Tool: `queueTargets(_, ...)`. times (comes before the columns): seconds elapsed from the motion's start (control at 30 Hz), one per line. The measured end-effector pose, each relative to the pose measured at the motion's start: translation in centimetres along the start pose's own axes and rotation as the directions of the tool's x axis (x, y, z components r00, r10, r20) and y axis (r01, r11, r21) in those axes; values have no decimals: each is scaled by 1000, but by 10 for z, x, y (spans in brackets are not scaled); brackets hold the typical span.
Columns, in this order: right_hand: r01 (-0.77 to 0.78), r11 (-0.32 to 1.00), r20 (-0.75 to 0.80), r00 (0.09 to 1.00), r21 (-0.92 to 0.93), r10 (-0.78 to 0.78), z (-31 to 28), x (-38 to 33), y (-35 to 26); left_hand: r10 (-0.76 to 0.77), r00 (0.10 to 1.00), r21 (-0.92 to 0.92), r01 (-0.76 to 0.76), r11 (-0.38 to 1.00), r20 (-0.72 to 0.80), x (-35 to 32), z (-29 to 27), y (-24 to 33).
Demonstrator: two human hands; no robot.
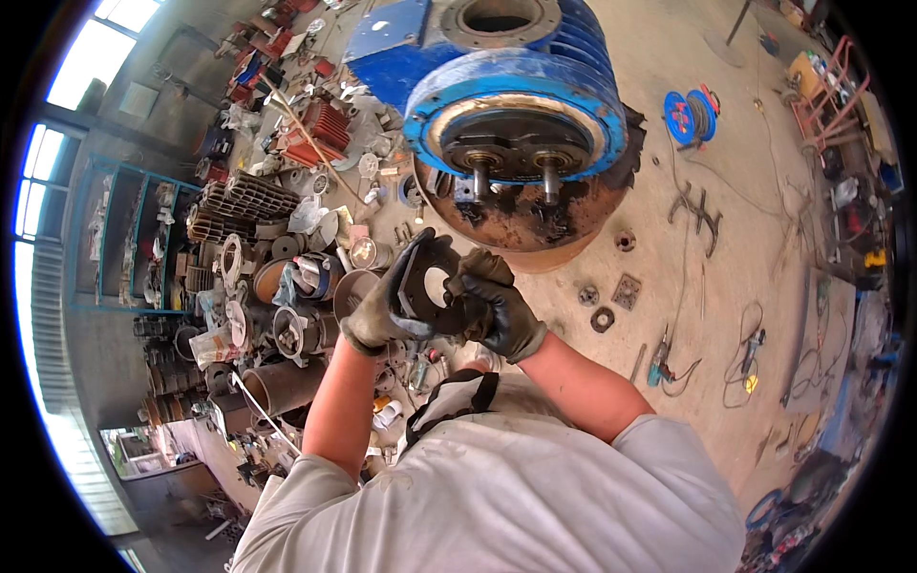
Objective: The person uses a corded impact wrench to remove bolts from the flange of a large blue electric motor. They remove each bolt by hand after loosening it and place them on the floor. The person continues this process around the motor's circumference.
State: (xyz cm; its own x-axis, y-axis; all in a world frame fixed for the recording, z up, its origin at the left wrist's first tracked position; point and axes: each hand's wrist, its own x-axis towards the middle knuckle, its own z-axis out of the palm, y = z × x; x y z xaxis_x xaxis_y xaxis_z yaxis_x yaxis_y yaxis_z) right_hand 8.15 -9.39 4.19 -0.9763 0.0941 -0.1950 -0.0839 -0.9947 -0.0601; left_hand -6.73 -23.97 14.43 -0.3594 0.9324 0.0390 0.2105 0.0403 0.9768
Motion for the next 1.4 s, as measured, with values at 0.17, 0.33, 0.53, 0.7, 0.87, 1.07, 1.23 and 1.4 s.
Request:
queueTargets(0.17, 320, 939, 46, 947, -129, -316, 11, 26, 3, -183, 927, -562, -34, 826, -326, -27, 26, -33)
queueTargets(0.33, 431, 809, 89, 897, -399, -434, 42, 29, 14, -296, 729, -458, -27, 889, -617, -7, 54, -31)
queueTargets(0.53, 413, 476, 181, 869, -777, -460, 53, 32, 14, -152, 723, -287, -67, 956, -674, -4, 32, -12)
queueTargets(0.7, 497, 400, 244, 808, -770, -536, 73, 59, 1, -118, 847, -344, -80, 936, -519, 3, -1, 30)
queueTargets(0.87, 479, -154, 465, 644, -864, -607, 125, 72, -4, -23, 887, -154, -55, 987, -462, 0, -42, 45)
queueTargets(1.07, 435, -598, 739, 425, -673, -523, 178, 99, -12, 13, 916, 21, -5, 1000, -401, -6, -67, 69)
queueTargets(1.23, 466, -599, 756, 329, -651, -566, 202, 117, -10, -96, 843, -300, -80, 951, -529, -5, -70, 67)
queueTargets(1.4, 441, -721, 841, 192, -534, -506, 196, 109, 4, -103, 717, -373, -229, 899, -689, -6, -55, 94)
